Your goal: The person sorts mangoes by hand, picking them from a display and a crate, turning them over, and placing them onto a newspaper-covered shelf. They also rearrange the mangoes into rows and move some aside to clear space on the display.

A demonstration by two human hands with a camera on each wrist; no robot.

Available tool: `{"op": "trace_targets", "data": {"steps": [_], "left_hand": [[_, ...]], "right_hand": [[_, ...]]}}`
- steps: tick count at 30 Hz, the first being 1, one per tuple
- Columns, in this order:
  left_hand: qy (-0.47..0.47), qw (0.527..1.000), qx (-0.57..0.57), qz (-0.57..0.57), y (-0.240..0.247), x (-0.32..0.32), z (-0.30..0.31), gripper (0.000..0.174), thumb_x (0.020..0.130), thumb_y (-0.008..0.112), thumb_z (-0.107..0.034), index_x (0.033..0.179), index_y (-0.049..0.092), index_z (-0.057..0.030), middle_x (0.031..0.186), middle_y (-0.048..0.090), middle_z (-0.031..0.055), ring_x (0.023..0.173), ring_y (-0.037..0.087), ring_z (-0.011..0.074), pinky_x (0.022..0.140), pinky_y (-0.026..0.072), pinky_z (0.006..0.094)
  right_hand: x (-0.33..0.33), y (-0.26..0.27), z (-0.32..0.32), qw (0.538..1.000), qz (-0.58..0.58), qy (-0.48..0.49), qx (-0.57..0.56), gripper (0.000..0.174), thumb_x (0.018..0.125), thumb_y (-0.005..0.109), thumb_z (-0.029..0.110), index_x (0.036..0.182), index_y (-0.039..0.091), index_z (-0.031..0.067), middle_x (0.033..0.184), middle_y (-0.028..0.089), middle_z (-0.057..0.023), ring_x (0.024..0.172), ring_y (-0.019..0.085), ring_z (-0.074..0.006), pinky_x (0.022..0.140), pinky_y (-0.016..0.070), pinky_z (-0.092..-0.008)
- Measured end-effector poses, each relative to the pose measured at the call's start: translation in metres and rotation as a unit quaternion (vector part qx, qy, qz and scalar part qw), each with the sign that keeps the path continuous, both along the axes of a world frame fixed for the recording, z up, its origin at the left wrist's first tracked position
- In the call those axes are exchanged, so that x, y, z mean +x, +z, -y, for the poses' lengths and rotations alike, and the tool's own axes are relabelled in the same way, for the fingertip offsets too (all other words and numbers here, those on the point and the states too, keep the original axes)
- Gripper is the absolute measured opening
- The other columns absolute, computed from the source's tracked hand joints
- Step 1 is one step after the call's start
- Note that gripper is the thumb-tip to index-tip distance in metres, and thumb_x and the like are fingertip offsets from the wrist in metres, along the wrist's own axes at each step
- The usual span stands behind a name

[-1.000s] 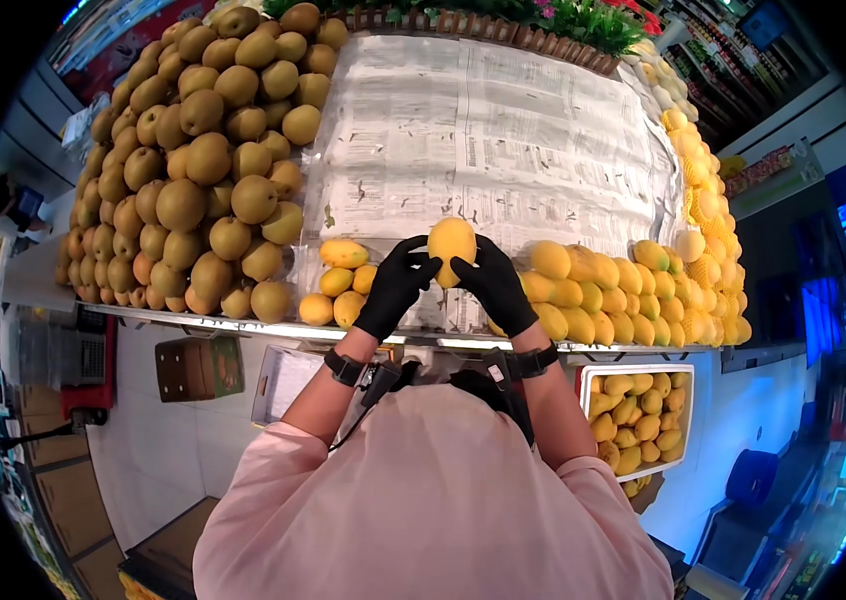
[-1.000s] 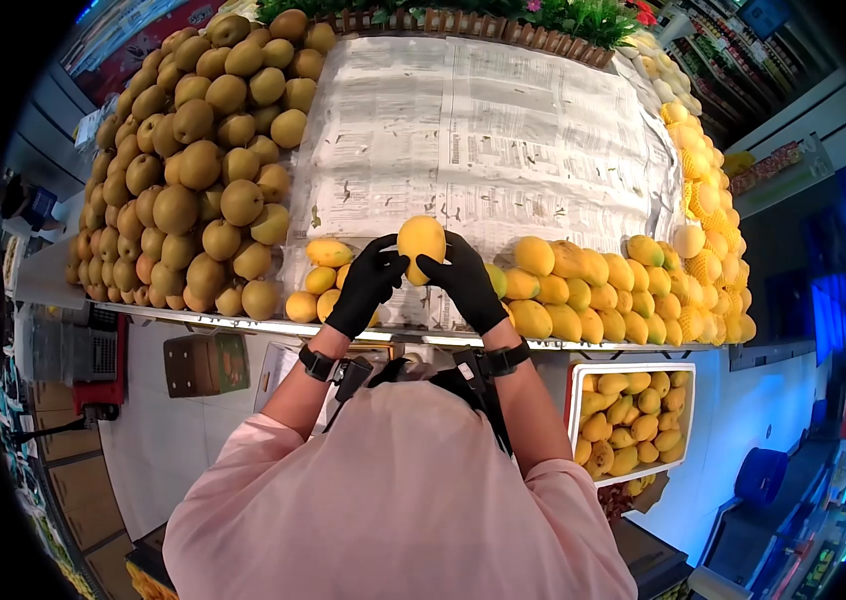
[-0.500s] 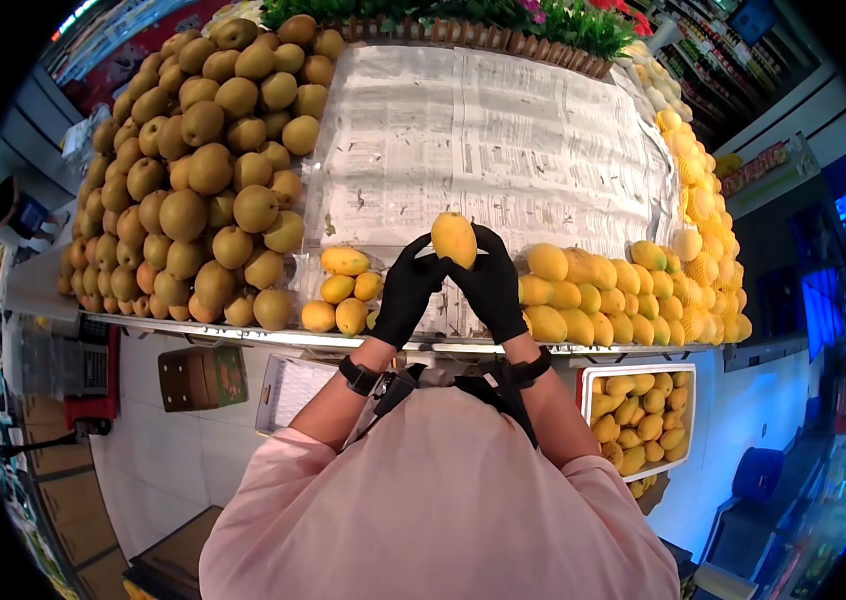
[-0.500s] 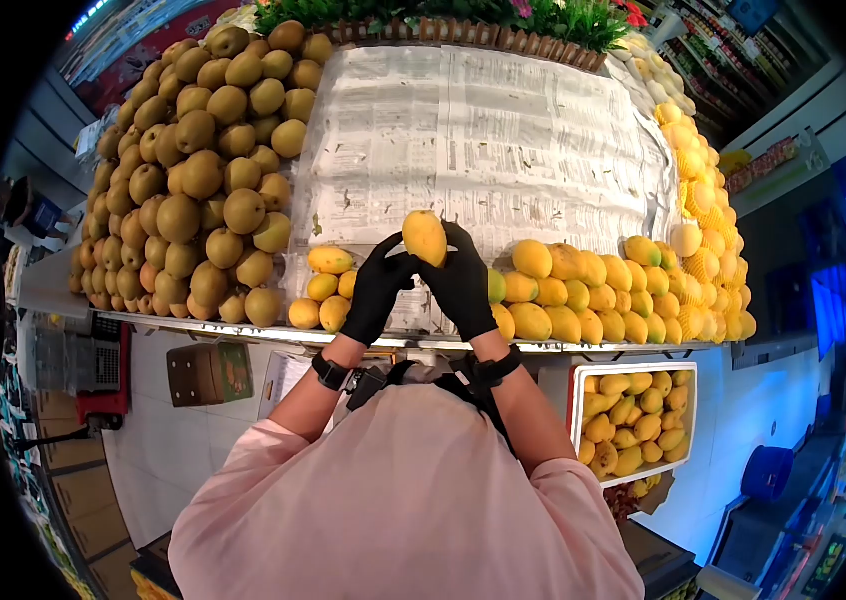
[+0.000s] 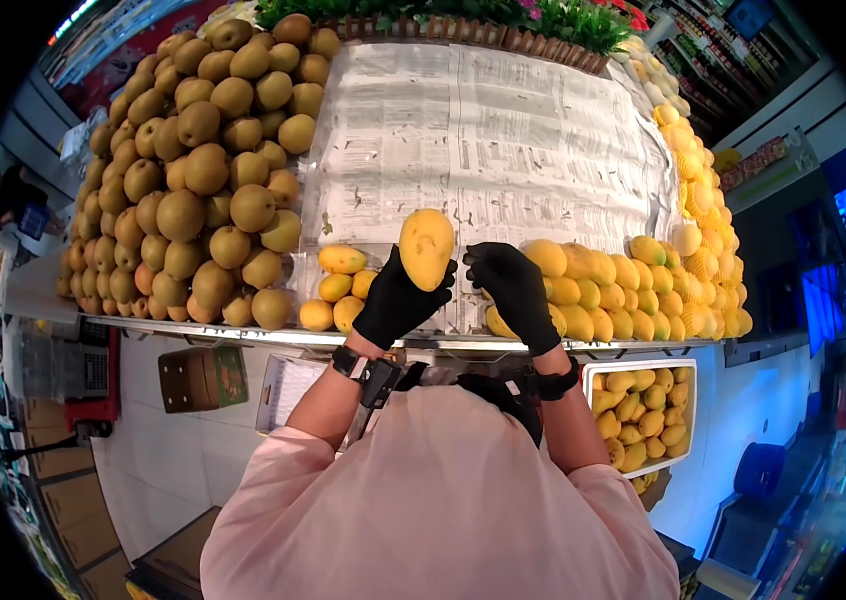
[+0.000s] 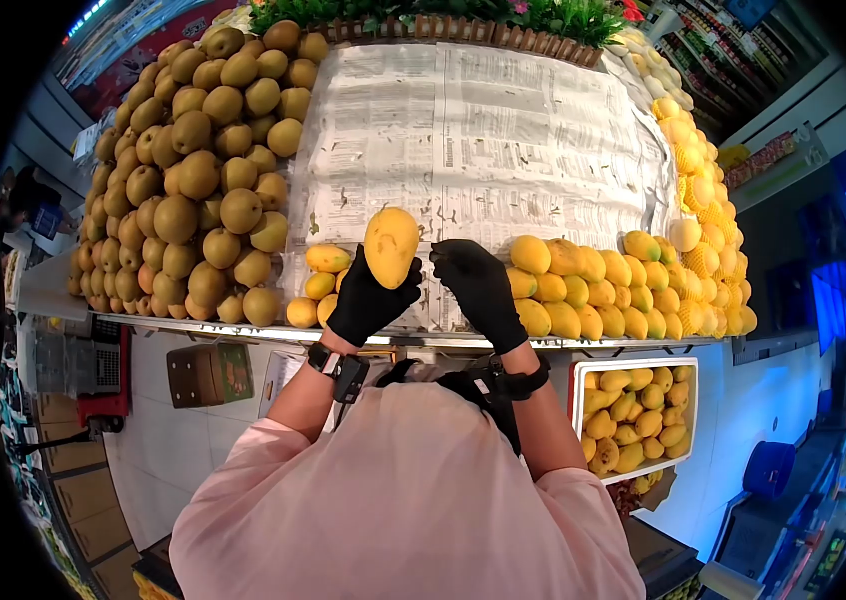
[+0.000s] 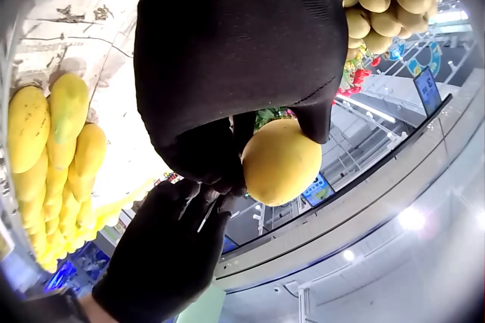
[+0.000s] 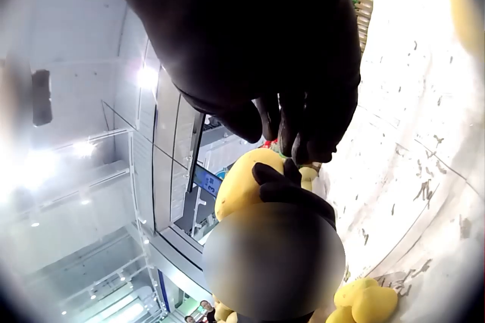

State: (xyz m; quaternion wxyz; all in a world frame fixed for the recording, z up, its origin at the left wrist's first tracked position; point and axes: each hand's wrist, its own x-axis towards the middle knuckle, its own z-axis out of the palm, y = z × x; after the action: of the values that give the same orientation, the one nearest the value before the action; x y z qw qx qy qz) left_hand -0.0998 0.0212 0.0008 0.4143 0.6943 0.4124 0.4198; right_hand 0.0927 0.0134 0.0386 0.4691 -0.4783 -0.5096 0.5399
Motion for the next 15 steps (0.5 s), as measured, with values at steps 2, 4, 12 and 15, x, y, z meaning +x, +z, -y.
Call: {"op": "trace_targets", "data": {"steps": [2,4,12,15], "left_hand": [[0.008,0.997,0.046,-0.057,0.003,0.0,0.0,0.05,0.076,0.073,-0.006,0.119,0.048,-0.0024,0.106,0.067,0.0069,0.098,0.064,0.0166,0.083,0.0499,0.0279],[0.028,0.983,0.113,-0.139,0.002,0.001,-0.001,0.052,0.077,0.073,-0.007,0.124,0.048,-0.0031,0.107,0.066,0.0075,0.1,0.063,0.0157,0.084,0.0493,0.0282],[-0.106,0.8,-0.328,0.492,-0.031,0.017,-0.006,0.059,0.091,0.063,-0.021,0.141,0.035,-0.0058,0.125,0.055,0.0074,0.099,0.059,0.0168,0.079,0.0487,0.029],[-0.054,0.86,-0.306,0.404,-0.027,0.023,-0.003,0.061,0.09,0.065,-0.018,0.14,0.034,-0.0037,0.117,0.059,0.0116,0.097,0.059,0.0151,0.08,0.0489,0.0279]], "right_hand": [[0.001,0.002,0.002,0.999,0.042,0.012,-0.012,0.033,0.083,0.069,0.003,0.115,0.06,0.0028,0.101,0.067,-0.0066,0.082,0.063,-0.0104,0.073,0.0513,-0.0239],[-0.002,0.009,0.007,0.996,0.085,0.015,0.001,0.038,0.082,0.071,0.005,0.118,0.059,0.0038,0.104,0.066,-0.0073,0.078,0.063,-0.011,0.071,0.0514,-0.024],[-0.011,0.005,0.022,0.972,0.198,0.0,0.124,0.073,0.073,0.081,0.009,0.134,0.043,0.0035,0.131,0.048,-0.015,0.097,0.06,-0.0225,0.074,0.0535,-0.0307],[-0.012,0.004,0.019,0.956,0.237,-0.031,0.169,0.072,0.072,0.081,0.01,0.133,0.043,0.0026,0.128,0.05,-0.0163,0.1,0.059,-0.0264,0.078,0.0525,-0.0332]]}}
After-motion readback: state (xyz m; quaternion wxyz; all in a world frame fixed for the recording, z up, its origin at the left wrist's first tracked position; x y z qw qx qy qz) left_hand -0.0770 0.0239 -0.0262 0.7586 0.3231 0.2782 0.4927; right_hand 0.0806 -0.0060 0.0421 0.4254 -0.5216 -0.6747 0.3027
